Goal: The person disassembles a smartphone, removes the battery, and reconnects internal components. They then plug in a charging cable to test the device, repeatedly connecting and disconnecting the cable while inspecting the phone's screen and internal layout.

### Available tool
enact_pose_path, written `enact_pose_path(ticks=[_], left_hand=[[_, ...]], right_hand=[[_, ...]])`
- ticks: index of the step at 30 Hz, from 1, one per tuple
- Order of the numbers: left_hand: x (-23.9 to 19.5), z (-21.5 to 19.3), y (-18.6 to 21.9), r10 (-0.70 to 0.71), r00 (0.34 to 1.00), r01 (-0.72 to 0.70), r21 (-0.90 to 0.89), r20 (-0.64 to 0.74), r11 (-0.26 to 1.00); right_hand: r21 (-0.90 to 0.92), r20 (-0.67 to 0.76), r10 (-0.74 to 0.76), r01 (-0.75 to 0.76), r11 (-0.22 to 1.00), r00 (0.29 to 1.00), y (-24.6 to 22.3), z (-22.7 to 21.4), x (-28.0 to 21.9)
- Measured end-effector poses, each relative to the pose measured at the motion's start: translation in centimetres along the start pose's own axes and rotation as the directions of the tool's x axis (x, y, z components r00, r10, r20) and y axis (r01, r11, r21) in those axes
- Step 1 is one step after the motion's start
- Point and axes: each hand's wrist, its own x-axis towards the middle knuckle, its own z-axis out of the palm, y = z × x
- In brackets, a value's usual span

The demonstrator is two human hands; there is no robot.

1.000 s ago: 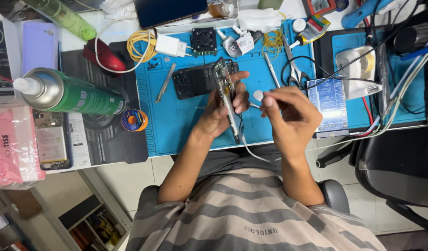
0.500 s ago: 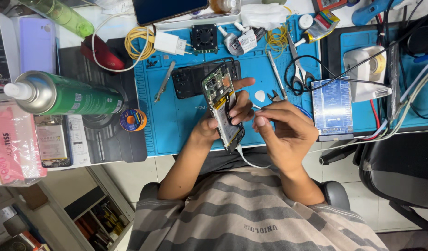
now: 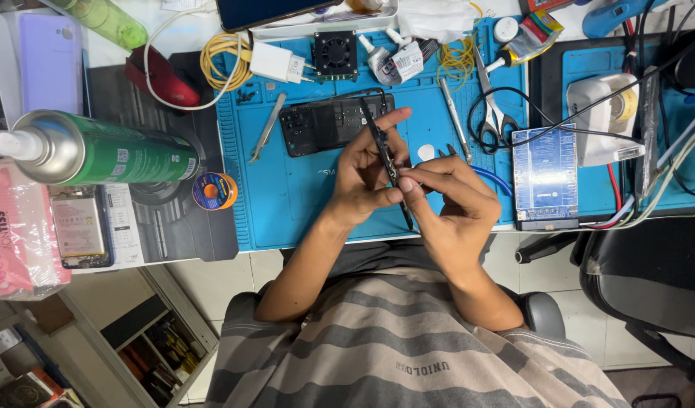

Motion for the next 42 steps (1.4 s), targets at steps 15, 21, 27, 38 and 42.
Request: enact_pose_path(ticks=[15,21,27,38,42], left_hand=[[-0.2,0.2,-0.1,-0.040,0.996,0.041,0.014,-0.078,0.999],[-0.2,0.2,-0.1,-0.040,0.997,0.039,-0.021,-0.072,0.999],[-0.2,0.1,-0.1,-0.042,0.996,0.042,-0.004,-0.083,0.999],[-0.2,0.2,0.0,-0.047,0.995,0.047,0.000,-0.091,0.999],[-0.2,0.1,0.1,-0.063,0.994,0.063,-0.007,-0.090,0.998]], right_hand=[[0.090,0.033,0.094,-0.097,0.991,0.995,1.5,-0.2,0.5],[0.180,0.053,0.158,-0.166,0.970,0.986,2.0,-0.2,0.6],[0.212,0.071,0.179,-0.190,0.959,0.981,2.4,-0.3,0.7],[0.219,0.088,0.203,-0.218,0.951,0.975,2.7,-0.5,0.9],[0.238,0.094,0.201,-0.218,0.947,0.975,2.8,-0.5,1.0]])
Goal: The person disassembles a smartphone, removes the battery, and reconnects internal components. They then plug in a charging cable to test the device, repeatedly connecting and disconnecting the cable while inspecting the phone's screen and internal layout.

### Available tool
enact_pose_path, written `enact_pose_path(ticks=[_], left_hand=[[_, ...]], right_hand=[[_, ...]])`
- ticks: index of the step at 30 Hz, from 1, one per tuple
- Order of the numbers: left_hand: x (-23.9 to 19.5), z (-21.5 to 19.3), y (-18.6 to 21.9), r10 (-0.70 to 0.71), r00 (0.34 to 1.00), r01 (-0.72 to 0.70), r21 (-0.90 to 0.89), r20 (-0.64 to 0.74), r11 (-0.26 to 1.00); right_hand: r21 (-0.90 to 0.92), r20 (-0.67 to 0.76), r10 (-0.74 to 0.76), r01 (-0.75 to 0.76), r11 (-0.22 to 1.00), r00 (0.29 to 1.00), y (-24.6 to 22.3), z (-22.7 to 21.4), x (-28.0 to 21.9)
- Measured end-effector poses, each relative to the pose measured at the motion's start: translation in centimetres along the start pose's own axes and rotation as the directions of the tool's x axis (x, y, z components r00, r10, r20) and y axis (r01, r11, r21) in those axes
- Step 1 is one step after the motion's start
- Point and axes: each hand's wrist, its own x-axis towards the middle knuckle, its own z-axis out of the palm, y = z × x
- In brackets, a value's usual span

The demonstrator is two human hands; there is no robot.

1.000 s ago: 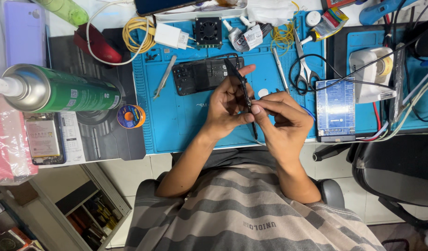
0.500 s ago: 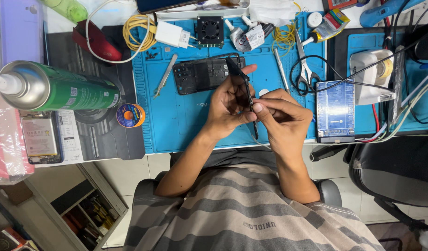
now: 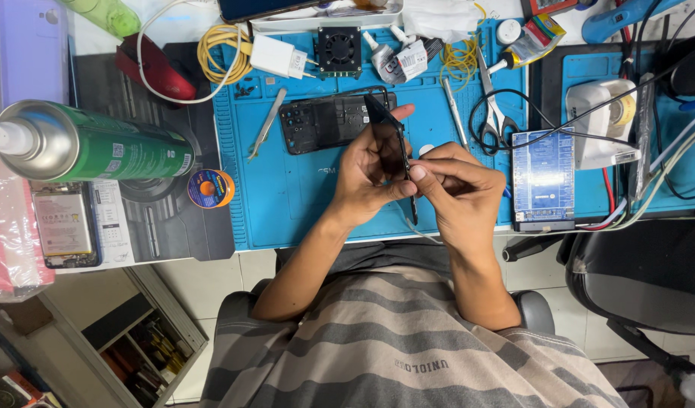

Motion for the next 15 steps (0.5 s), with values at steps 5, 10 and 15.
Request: enact_pose_path(ticks=[5,10,15], left_hand=[[0.04,-0.05,0.02,-0.003,1.000,0.003,0.007,0.002,1.000],[-0.05,-0.09,0.01,-0.006,1.000,0.006,-0.011,0.012,1.000],[-0.02,-0.07,-0.08,0.008,1.000,-0.008,-0.015,0.013,1.000]], right_hand=[[-0.021,0.019,-0.015,0.016,1.000,1.000,0.03,-0.19,0.09],[0.045,0.038,0.010,-0.011,0.999,0.999,0.12,-0.25,0.13],[0.076,0.041,0.025,-0.028,0.997,0.999,0.24,-0.18,0.10]])
